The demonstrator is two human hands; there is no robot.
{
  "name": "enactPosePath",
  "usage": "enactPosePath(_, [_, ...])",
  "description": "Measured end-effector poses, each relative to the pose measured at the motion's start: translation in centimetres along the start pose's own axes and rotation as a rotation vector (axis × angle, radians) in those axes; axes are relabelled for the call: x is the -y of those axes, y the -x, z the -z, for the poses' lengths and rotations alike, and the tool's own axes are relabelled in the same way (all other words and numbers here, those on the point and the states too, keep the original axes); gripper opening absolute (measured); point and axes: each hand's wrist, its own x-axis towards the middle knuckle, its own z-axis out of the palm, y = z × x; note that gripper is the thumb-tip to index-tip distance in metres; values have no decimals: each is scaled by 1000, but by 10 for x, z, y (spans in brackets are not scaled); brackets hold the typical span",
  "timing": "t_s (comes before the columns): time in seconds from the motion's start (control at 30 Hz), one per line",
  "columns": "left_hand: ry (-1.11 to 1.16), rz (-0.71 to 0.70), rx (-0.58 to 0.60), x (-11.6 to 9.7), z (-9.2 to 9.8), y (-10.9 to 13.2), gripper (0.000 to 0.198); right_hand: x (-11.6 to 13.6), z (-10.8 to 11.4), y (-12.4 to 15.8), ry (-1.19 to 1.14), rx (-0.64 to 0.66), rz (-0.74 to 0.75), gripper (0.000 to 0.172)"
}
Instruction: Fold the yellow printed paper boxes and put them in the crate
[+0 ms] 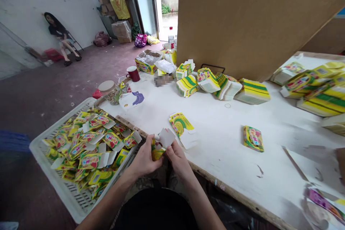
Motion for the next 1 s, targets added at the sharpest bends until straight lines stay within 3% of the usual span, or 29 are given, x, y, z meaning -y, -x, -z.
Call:
enactPosePath(0.1, [3, 35, -14, 6, -4, -2, 57, 3, 0, 1, 217, 33, 136, 43])
enactPosePath(0.3, [-63, 92, -132, 9, -9, 3, 61, -2, 2, -4, 401, -162, 214, 35])
enactPosePath(0.43, [-74, 91, -79, 7, 4, 3, 55, -1, 12, -6, 592, 51, 211, 38])
enactPosePath(0.6, [-38, 90, 2, 5, 21, -1, 70, 20, 32, -10, 617, 277, 90, 26])
enactPosePath(0.67, [-28, 79, 29, 3, 22, -2, 71, 25, 33, -10, 573, 272, 38, 26])
enactPosePath(0.73, [-25, 75, 36, 1, 19, -1, 68, 22, 29, -9, 507, 186, 22, 23])
enactPosePath(0.8, [-16, 80, 34, 1, 16, 0, 66, 13, 22, -7, 430, 116, 27, 30])
enactPosePath(0.93, [67, 126, 6, 8, 17, 3, 65, -5, 21, -7, 183, 95, -15, 75])
enactPosePath(1.0, [120, 164, -82, 14, 24, 3, 64, -10, 30, -12, 178, -37, -46, 68])
